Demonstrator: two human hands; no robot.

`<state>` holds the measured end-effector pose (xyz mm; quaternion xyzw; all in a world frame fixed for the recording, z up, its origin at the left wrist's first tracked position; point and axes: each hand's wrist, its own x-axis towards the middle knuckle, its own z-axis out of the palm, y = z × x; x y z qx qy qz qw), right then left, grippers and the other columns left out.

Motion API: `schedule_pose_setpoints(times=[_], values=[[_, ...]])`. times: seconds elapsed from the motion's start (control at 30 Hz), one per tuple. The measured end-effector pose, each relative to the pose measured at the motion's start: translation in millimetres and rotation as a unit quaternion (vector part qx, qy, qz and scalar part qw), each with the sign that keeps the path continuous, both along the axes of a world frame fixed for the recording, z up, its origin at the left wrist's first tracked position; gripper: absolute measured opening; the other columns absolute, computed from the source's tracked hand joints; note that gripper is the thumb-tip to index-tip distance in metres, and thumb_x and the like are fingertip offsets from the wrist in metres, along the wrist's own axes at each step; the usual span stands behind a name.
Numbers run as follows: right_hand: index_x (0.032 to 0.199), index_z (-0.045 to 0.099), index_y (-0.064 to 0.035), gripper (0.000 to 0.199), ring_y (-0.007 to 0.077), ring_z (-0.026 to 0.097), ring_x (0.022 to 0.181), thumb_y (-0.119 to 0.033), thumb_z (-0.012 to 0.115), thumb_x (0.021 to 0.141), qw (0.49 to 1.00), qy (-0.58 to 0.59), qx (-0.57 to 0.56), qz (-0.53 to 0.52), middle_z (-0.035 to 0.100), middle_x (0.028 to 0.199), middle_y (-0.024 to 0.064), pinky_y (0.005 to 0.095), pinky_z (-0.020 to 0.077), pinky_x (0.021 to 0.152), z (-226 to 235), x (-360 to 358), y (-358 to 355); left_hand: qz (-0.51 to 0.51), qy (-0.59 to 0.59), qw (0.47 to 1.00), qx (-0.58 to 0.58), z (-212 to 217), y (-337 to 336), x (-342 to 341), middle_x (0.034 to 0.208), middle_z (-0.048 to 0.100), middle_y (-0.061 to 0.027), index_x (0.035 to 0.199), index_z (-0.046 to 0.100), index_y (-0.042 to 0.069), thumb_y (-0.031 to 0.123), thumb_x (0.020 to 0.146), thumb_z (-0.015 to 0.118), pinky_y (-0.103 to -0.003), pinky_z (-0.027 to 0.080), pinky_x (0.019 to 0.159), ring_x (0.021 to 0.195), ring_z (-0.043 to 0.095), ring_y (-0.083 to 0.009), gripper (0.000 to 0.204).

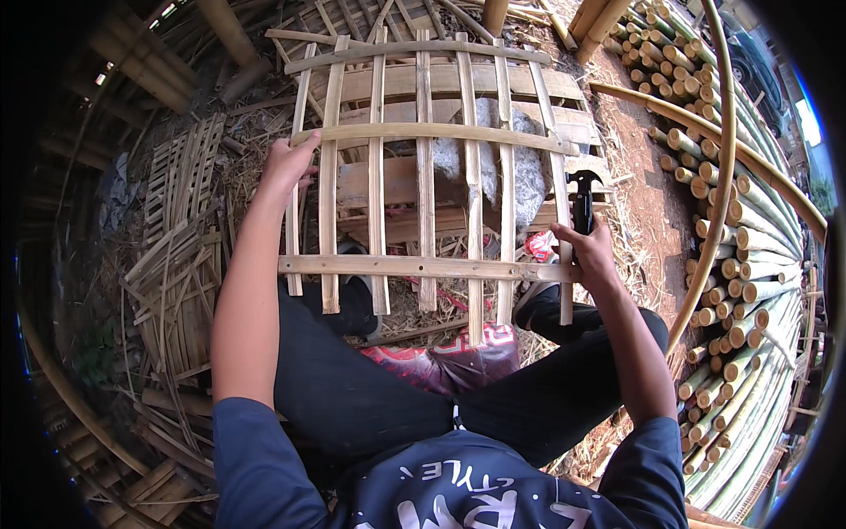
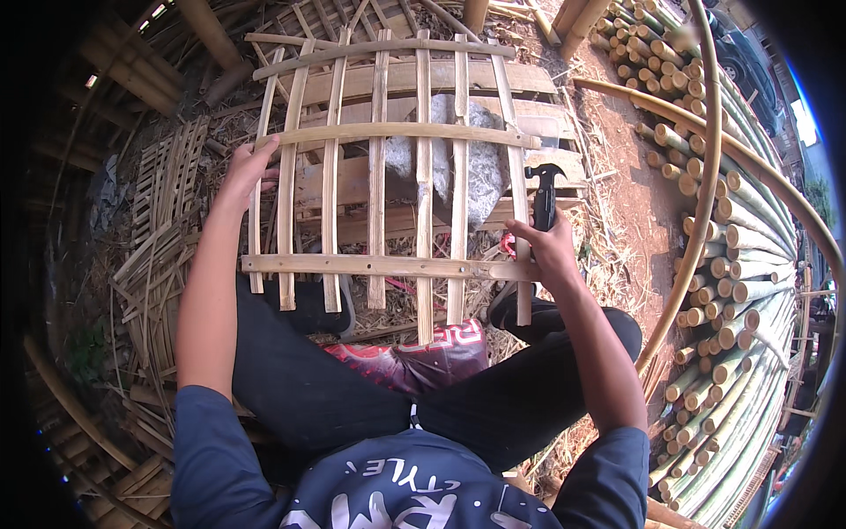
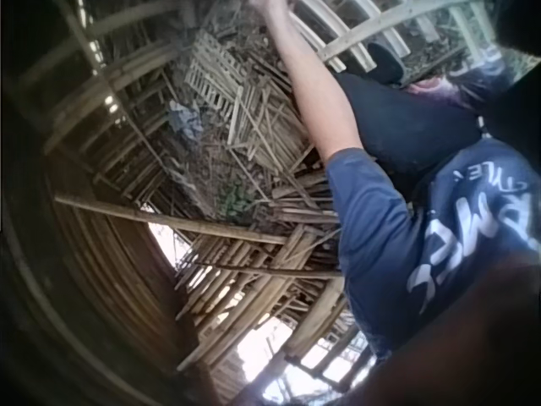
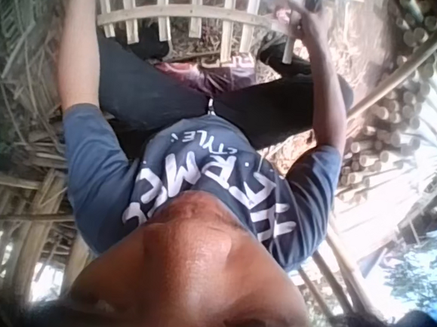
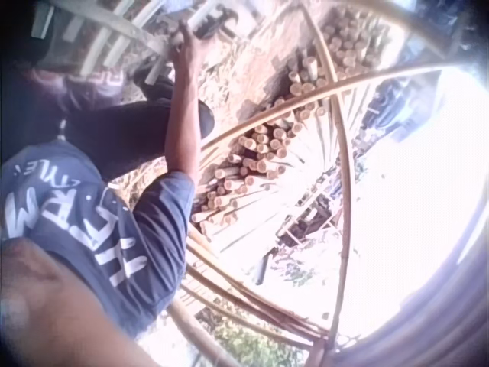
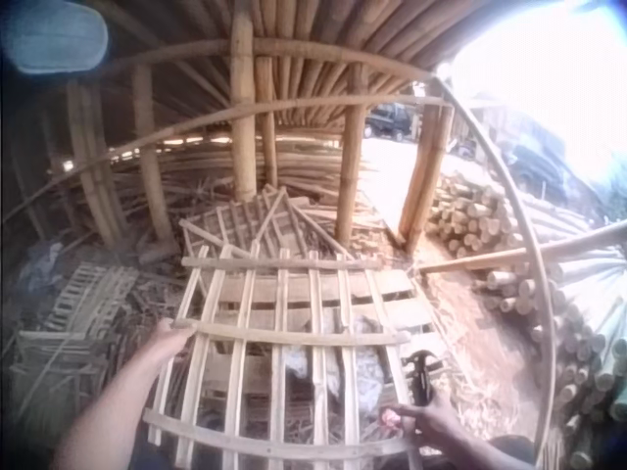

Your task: The person constructs a bamboo lattice structure by hand, using a hammer to secure bamboo slats together and then lifting and turning the completed piece.

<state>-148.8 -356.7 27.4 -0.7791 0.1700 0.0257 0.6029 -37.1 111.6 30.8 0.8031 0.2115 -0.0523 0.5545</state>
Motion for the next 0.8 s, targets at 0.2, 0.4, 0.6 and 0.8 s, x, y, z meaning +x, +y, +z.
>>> schedule_pose_setpoints(times=[0.2,0.4,0.6,0.8], values=[[0.1,0.055,-0.0039,0.043,0.0077,0.053,0.068,-0.012,0.088,0.074,1.0,-0.021,-0.013,-0.01,0.055,0.081,-0.0013,0.0261,0.0455,0.061,1,-3,0,0.11,-0.017,0.982,-0.153,-15,17,12,0.085,0.065,-0.0069,0.099,0.066,0.002,0.051,0.087,0.074,-0.026,0.048,0.049,0.061,0.063,-0.0125,0.05],[0.099,0.055,-0.0046,0.042,0.0089,0.054,0.072,-0.011,0.088,0.074,0.999,-0.032,-0.006,0.007,0.054,0.082,-0.0013,0.0261,0.0469,0.066,1,0,0,0.118,-0.008,0.986,-0.115,-24,29,25,0.08,0.066,-0.0062,0.095,0.068,0.002,0.056,0.086,0.073,-0.026,0.051,0.052,0.061,0.066,-0.0143,0.055],[0.099,0.055,-0.0048,0.041,0.0084,0.053,0.072,-0.013,0.087,0.075,0.999,-0.02,-0.033,0.004,0.053,0.082,-0.0019,0.0255,0.0451,0.066,5,-2,-1,0.104,0.013,0.986,-0.133,-4,28,30,0.11,0.067,-0.0146,0.142,0.042,0.007,0.047,0.103,0.048,-0.032,0.059,0.064,0.078,0.072,-0.0234,0.056],[0.105,0.057,-0.0035,0.041,0.0107,0.057,0.073,-0.011,0.086,0.077,1.0,0.002,0.012,-0.008,0.056,0.084,-0.0005,0.0276,0.0478,0.068,13,-4,11,-0.208,-0.041,0.973,0.09,14,34,18,0.106,0.067,-0.0113,0.122,0.06,0.01,0.036,0.092,0.072,-0.03,0.055,0.067,0.074,0.068,-0.0154,0.041]])
